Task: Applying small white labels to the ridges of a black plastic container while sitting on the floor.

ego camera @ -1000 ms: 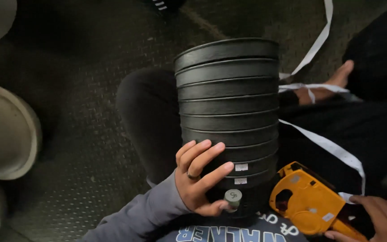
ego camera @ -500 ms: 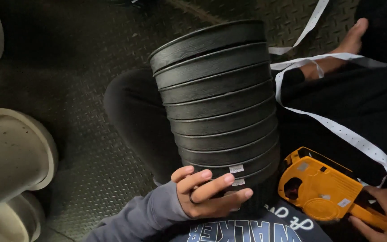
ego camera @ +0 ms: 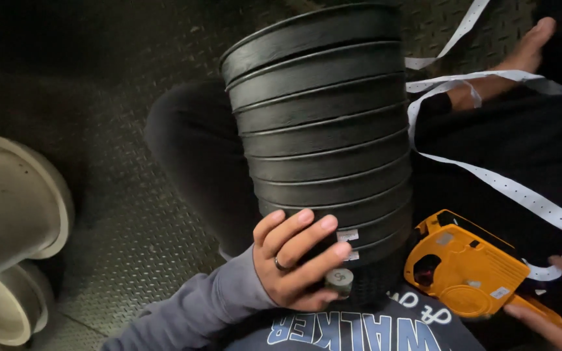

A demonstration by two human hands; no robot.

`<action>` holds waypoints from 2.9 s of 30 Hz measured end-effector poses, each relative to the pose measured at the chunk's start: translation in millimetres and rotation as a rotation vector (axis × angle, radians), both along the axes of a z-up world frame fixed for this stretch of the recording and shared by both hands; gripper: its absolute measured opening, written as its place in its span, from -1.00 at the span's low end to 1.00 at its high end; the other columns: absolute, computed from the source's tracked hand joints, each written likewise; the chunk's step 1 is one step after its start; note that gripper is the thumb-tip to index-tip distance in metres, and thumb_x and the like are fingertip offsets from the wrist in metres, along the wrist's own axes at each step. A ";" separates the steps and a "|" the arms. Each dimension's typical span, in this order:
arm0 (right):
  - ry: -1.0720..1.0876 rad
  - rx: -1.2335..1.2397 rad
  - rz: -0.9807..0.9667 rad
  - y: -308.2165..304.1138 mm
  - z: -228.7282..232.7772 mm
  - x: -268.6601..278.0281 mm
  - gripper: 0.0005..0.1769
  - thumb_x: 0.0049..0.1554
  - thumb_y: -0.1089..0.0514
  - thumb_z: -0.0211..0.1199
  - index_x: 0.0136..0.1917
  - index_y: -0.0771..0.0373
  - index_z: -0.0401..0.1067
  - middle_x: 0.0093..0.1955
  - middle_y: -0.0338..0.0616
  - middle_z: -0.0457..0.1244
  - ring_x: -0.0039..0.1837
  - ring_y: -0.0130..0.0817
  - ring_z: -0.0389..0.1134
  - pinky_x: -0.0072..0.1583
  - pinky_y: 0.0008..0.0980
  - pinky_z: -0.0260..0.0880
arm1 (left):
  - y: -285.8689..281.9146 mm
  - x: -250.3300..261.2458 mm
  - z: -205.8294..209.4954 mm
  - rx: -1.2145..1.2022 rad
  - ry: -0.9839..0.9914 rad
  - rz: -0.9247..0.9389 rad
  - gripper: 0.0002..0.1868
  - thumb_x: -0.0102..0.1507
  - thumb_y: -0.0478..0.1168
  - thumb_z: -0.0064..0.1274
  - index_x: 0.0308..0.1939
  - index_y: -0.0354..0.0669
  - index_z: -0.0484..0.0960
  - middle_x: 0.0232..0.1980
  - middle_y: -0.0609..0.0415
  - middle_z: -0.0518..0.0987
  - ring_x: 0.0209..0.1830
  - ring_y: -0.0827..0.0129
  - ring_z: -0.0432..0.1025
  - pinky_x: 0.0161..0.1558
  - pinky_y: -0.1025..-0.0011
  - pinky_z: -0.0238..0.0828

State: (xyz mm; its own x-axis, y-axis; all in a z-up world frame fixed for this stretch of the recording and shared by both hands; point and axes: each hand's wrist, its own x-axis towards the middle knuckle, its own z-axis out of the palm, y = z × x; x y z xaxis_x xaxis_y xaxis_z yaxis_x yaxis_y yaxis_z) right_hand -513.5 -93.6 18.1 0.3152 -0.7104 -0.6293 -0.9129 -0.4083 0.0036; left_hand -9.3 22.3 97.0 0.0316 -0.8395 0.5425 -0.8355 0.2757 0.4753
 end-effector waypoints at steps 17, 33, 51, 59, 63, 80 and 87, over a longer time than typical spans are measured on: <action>0.258 0.022 0.197 -17.7 38.3 37.9 0.18 -0.70 -0.75 0.58 0.15 -0.32 0.45 0.02 -0.62 0.44 0.12 -0.62 0.52 0.24 -0.52 0.51 | -1.1 4.0 3.5 0.002 0.012 -0.013 -0.47 0.48 0.08 -0.47 0.18 0.17 0.68 0.25 0.13 0.59 0.30 0.28 0.40 0.48 0.25 -0.02; -0.098 -0.038 0.158 -17.1 94.5 85.8 -0.10 -0.29 -0.40 0.47 0.29 -0.10 0.46 0.07 -0.47 0.42 0.19 -0.40 0.44 0.17 -0.29 0.53 | 0.9 -2.2 -4.8 0.007 0.026 0.002 -0.44 0.48 0.08 -0.50 0.14 0.15 0.69 0.24 0.08 0.56 0.33 0.28 0.30 0.51 0.23 -0.08; -0.972 0.203 -0.463 -32.9 156.6 255.4 -0.52 0.11 0.06 0.09 0.20 0.40 0.45 0.39 0.14 0.33 0.46 -0.08 0.36 0.49 -0.14 0.28 | 1.7 -7.9 9.9 0.069 0.107 0.054 -0.53 0.43 0.14 -0.28 0.16 0.02 0.60 0.26 -0.10 0.53 0.34 0.09 0.38 0.47 0.14 0.07; -1.637 0.626 -0.676 -19.5 142.5 290.7 -0.45 0.21 0.02 0.16 0.23 0.58 0.40 0.18 0.33 0.38 0.11 0.00 0.45 0.23 -0.17 0.42 | 16.3 -18.6 -1.3 0.023 0.084 0.090 -0.56 0.42 0.13 -0.24 0.17 0.08 0.61 0.26 -0.03 0.53 0.34 0.17 0.35 0.48 0.15 0.05; -1.425 0.338 -0.470 -9.1 154.9 354.1 -0.79 0.08 0.37 0.24 0.01 0.38 0.54 -0.12 0.02 0.41 -0.06 -0.31 0.44 -0.03 -0.51 0.37 | 20.4 -20.8 -12.2 -0.025 0.131 0.087 -0.54 0.41 0.16 -0.27 0.17 0.03 0.54 0.26 -0.08 0.55 0.34 0.17 0.37 0.47 0.15 0.04; -1.608 0.112 -0.584 1.2 109.3 348.5 -0.78 0.13 0.30 0.11 0.01 0.42 0.47 -0.05 0.10 0.31 -0.21 -0.31 0.32 -0.08 -0.55 0.39 | -61.1 4.8 58.3 0.185 0.485 0.213 -0.89 0.31 -0.18 0.15 -0.09 0.00 0.64 0.00 0.14 0.57 0.02 0.26 0.43 0.17 0.29 0.27; -1.566 0.062 -0.523 1.9 112.7 351.5 -0.78 0.08 0.30 0.13 -0.04 0.44 0.49 -0.08 0.13 0.32 -0.19 -0.29 0.33 -0.13 -0.58 0.39 | -61.3 5.4 55.0 0.132 0.478 0.198 -0.84 0.31 -0.17 0.19 -0.07 -0.06 0.61 -0.05 0.11 0.58 -0.02 0.27 0.45 0.15 0.33 0.30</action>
